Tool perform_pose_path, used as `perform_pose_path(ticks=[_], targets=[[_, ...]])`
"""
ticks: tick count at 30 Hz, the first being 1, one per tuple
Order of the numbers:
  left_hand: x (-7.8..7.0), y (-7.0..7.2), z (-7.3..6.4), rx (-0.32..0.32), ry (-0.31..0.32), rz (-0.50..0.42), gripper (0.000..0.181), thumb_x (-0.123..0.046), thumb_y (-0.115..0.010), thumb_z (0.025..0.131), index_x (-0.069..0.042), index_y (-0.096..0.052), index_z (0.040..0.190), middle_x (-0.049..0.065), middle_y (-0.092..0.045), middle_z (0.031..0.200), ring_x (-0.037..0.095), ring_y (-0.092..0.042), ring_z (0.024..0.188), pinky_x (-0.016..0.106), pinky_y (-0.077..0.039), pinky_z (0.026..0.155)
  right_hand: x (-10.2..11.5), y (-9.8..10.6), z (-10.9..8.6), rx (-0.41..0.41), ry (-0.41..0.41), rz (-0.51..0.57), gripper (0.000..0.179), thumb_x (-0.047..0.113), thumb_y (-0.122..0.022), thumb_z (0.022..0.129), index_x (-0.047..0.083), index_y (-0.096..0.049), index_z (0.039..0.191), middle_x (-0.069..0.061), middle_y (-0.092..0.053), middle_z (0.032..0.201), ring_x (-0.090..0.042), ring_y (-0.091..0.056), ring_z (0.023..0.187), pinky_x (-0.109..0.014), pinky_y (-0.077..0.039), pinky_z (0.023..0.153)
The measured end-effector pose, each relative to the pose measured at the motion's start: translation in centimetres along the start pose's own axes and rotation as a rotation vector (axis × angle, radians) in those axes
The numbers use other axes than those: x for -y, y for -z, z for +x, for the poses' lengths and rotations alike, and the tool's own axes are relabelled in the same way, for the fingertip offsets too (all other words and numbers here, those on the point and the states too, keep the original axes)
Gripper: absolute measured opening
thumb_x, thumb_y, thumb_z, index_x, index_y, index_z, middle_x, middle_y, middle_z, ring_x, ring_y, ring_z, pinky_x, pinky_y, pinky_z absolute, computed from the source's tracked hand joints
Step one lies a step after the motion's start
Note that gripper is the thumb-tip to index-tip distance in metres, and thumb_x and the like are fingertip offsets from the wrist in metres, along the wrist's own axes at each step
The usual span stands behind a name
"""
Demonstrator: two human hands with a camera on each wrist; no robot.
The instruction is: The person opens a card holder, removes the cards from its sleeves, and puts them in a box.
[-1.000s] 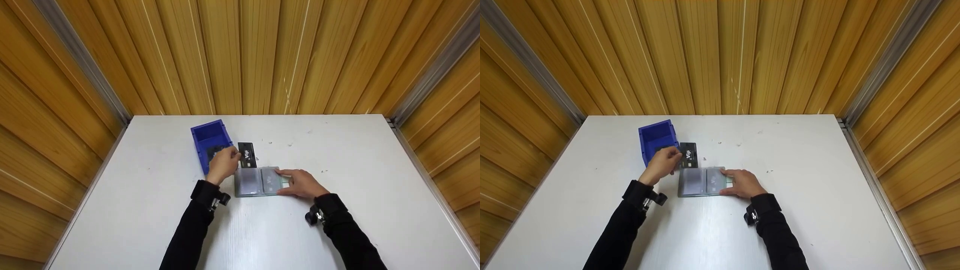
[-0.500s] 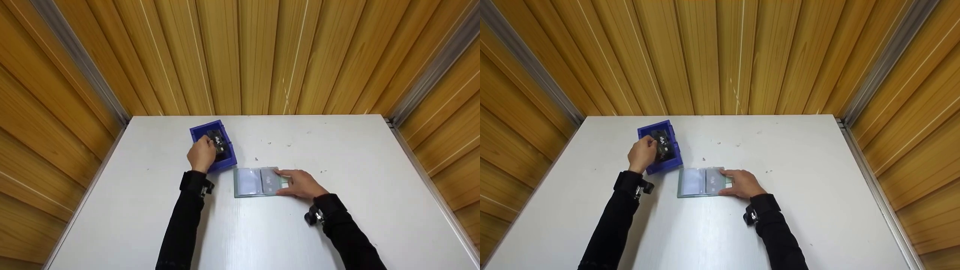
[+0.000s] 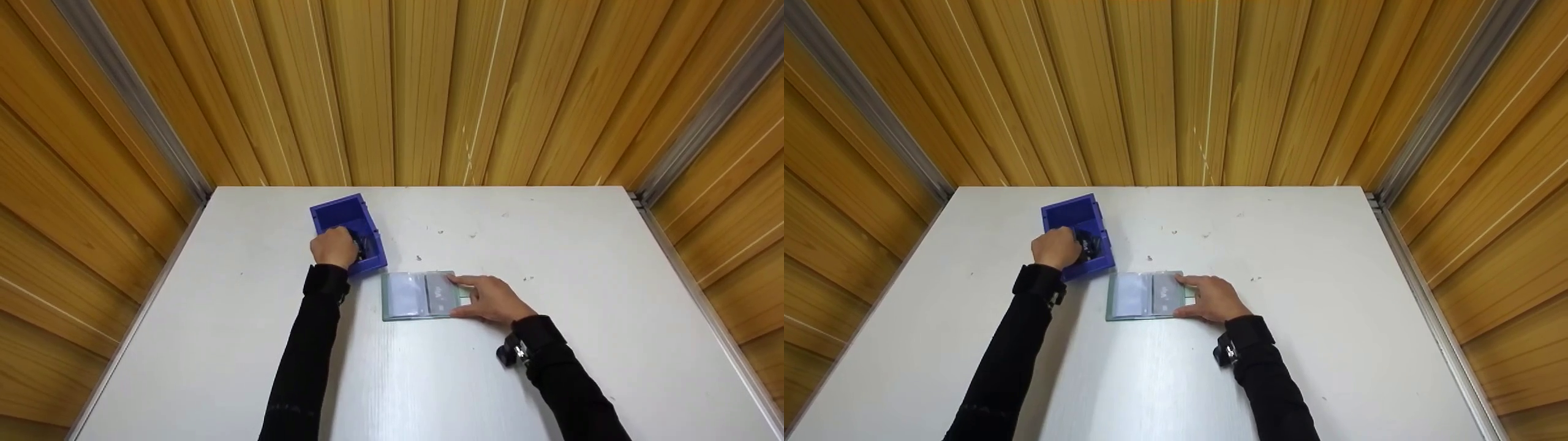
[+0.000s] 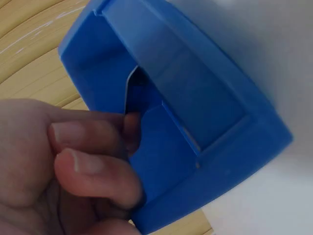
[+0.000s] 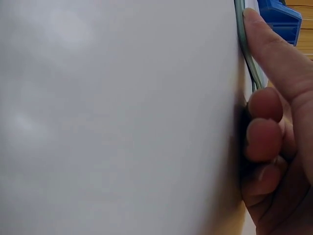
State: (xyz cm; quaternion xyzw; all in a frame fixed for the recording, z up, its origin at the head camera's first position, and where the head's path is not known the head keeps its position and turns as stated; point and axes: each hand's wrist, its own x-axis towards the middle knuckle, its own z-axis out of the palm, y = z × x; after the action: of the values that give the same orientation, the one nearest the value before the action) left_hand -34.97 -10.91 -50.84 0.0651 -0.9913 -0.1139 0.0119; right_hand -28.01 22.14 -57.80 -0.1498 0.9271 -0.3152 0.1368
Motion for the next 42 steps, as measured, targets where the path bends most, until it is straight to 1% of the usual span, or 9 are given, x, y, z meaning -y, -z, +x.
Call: perform_pose_path(ticks=[9, 14, 25, 28, 33, 36, 38, 40, 42], targets=[[-1.1, -1.1, 0.1, 0.026, 0.012, 0.239, 0.029, -0.016, -0.054, 0.102, -0.006, -0.078, 0.115, 0.014, -0.078, 0.110, 0.030, -0.075, 0.100, 0.040, -0.057, 0.083, 0.1, -0.2, 0.2, 0.006, 0.023, 0.003, 0.083, 0.048, -0.089, 0.077, 0.024, -0.056, 0.150, 0.007, -0.051, 0.062, -0.008, -0.045, 0.055, -0.023, -0.035, 0.055], [-1.2, -1.5, -0.2, 0.015, 0.017, 0.281, 0.029, -0.016, -0.053, 0.103, -0.009, -0.078, 0.115, 0.011, -0.078, 0.109, 0.027, -0.074, 0.100, 0.039, -0.056, 0.083, 0.1, -0.2, 0.3, 0.010, 0.022, -0.001, 0.084, 0.049, -0.089, 0.077, 0.025, -0.056, 0.150, 0.008, -0.051, 0.061, -0.007, -0.044, 0.055, -0.023, -0.035, 0.055], [-0.9, -1.4, -0.9, -0.053, -0.006, 0.206, 0.024, -0.015, -0.058, 0.100, -0.004, -0.078, 0.109, 0.015, -0.078, 0.102, 0.031, -0.075, 0.092, 0.042, -0.058, 0.077, 0.1, -0.3, 0.2, 0.018, 0.019, 0.006, 0.083, 0.048, -0.089, 0.077, 0.025, -0.056, 0.150, 0.008, -0.051, 0.062, -0.008, -0.046, 0.057, -0.023, -0.035, 0.056], [-0.8, -1.2, -1.3, -0.150, -0.014, 0.113, 0.024, -0.015, -0.063, 0.098, 0.002, -0.075, 0.109, 0.018, -0.078, 0.095, 0.034, -0.076, 0.084, 0.046, -0.060, 0.071, 0.0, -0.4, 0.1, 0.019, 0.022, 0.006, 0.083, 0.047, -0.089, 0.077, 0.026, -0.056, 0.150, 0.008, -0.051, 0.061, -0.007, -0.046, 0.055, -0.023, -0.036, 0.055], [-0.5, 0.3, -2.7, -0.320, -0.032, -0.044, 0.045, -0.023, -0.066, 0.100, 0.008, -0.063, 0.131, 0.022, -0.075, 0.085, 0.035, -0.074, 0.071, 0.049, -0.059, 0.062, -0.2, -0.4, 0.0, 0.012, 0.059, 0.000, 0.082, 0.049, -0.088, 0.078, 0.029, -0.055, 0.150, 0.009, -0.048, 0.060, -0.005, -0.043, 0.055, -0.022, -0.033, 0.056], [-0.5, 0.9, -4.0, -0.351, -0.102, -0.110, 0.036, -0.025, -0.066, 0.100, 0.001, -0.067, 0.125, 0.020, -0.074, 0.079, 0.035, -0.072, 0.066, 0.050, -0.057, 0.059, -0.2, -0.3, -0.1, 0.006, 0.090, 0.001, 0.079, 0.049, -0.087, 0.079, 0.031, -0.057, 0.149, 0.010, -0.047, 0.058, -0.004, -0.042, 0.054, -0.021, -0.033, 0.057], [-0.5, 0.7, -5.2, -0.338, -0.196, -0.160, 0.023, -0.024, -0.069, 0.098, -0.004, -0.069, 0.110, 0.016, -0.073, 0.074, 0.034, -0.070, 0.063, 0.051, -0.055, 0.058, -0.3, -0.1, -0.1, 0.003, 0.101, 0.000, 0.077, 0.048, -0.087, 0.079, 0.032, -0.057, 0.149, 0.010, -0.047, 0.057, -0.003, -0.042, 0.053, -0.021, -0.033, 0.057], [-0.6, -0.1, -6.4, -0.281, -0.316, -0.197, 0.016, -0.022, -0.074, 0.095, -0.008, -0.069, 0.100, 0.011, -0.072, 0.073, 0.031, -0.068, 0.062, 0.049, -0.053, 0.058, -0.3, 0.0, -0.2, -0.002, 0.105, -0.005, 0.076, 0.048, -0.087, 0.080, 0.032, -0.057, 0.148, 0.010, -0.048, 0.058, -0.004, -0.042, 0.054, -0.021, -0.033, 0.058], [-0.7, -1.1, -7.5, -0.187, -0.432, -0.217, 0.016, -0.022, -0.078, 0.091, -0.012, -0.072, 0.102, 0.006, -0.074, 0.078, 0.025, -0.067, 0.065, 0.044, -0.052, 0.061, -0.4, 0.1, -0.2, -0.006, 0.105, -0.013, 0.076, 0.049, -0.086, 0.080, 0.032, -0.057, 0.148, 0.010, -0.049, 0.059, -0.004, -0.042, 0.055, -0.022, -0.033, 0.058]])
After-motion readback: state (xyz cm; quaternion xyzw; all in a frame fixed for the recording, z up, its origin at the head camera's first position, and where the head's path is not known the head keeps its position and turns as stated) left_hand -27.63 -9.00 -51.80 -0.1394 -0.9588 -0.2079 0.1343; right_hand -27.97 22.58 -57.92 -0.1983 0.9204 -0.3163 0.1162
